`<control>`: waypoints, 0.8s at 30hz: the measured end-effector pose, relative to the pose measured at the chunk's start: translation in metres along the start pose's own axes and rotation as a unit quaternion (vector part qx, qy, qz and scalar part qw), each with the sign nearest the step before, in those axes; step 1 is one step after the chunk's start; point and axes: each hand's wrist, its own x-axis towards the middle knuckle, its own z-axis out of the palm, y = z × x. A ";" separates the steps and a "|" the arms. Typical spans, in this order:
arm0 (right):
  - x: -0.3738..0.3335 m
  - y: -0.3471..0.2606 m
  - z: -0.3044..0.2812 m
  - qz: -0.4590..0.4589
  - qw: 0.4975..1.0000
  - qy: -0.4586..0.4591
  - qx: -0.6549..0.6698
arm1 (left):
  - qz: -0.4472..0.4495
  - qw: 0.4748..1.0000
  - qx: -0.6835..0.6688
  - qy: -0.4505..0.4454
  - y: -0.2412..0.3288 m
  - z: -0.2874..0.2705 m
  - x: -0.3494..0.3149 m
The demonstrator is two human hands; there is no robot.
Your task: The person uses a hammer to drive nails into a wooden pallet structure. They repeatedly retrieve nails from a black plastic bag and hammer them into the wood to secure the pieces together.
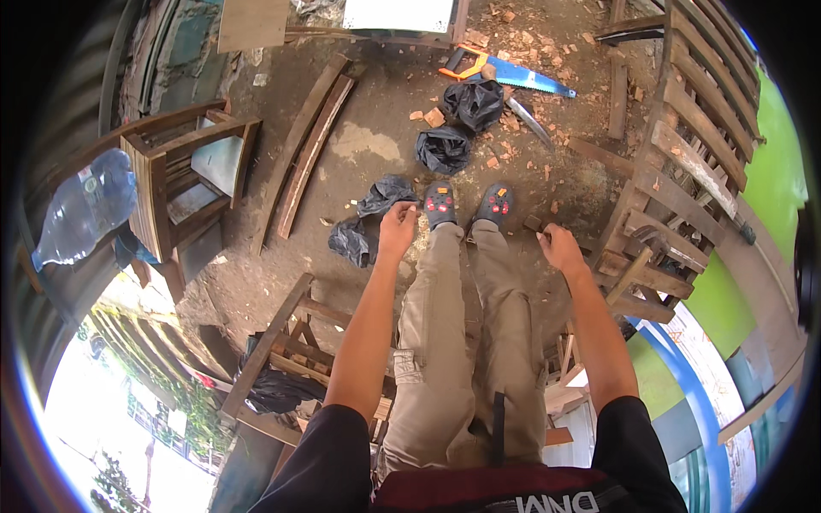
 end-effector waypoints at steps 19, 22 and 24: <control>0.367 -0.117 0.037 -0.467 0.775 0.399 -0.151 | 0.385 0.919 0.081 0.026 0.022 0.116 0.308; 0.389 -0.099 0.075 -0.439 0.836 0.308 -0.115 | 0.455 0.873 0.176 0.023 -0.004 0.123 0.360; 0.395 -0.082 0.105 -0.405 0.872 0.252 -0.112 | 0.490 0.823 0.287 -0.005 -0.031 0.126 0.388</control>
